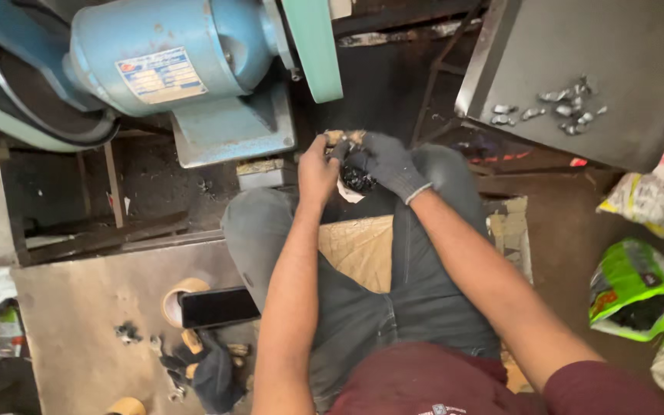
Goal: The person sits on the floor at a bench grinder and grinds small metal workpieces, holding each piece against the spinning abrasive belt with both hands, producing sparks, then placing finished pieces on a metal tray and picking up the next piece.
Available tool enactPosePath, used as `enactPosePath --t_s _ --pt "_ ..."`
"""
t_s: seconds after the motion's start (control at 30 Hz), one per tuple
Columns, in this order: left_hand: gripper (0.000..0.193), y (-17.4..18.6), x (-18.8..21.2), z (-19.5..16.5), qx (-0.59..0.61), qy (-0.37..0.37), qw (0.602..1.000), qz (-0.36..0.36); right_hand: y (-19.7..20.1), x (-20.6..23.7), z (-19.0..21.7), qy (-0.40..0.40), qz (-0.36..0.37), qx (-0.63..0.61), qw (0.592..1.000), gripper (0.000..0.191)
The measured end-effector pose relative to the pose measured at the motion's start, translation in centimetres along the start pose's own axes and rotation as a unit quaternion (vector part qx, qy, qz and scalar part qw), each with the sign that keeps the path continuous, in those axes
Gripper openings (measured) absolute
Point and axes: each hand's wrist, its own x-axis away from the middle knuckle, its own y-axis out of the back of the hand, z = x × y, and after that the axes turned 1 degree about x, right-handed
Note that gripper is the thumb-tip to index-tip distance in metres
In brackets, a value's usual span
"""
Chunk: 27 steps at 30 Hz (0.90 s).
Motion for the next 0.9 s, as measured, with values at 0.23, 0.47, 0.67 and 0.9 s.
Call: enactPosePath --t_s 0.23,0.47,0.67,0.9 --pt "0.03 0.7 -1.5 -0.7 0.024 -0.017 1.0 -0.003 0.2 -1.2 -0.5 -0.041 0.027 -0.132 0.99 0.035" --pt "0.019 -1.3 -2.9 -1.7 0.127 0.129 0.977 -0.114 -1.1 -5.9 -0.9 -0.026 -0.024 -0.103 0.994 0.033" --pt "0.021 -0.5 -3.5 -2.5 0.062 0.072 0.989 -0.115 -1.6 -5.0 0.0 -0.229 0.021 -0.183 0.956 0.031" --pt "0.025 -0.3 -1.8 -1.9 0.166 0.015 0.983 -0.077 -0.7 -3.9 -0.8 0.071 -0.106 -0.013 0.992 0.03"
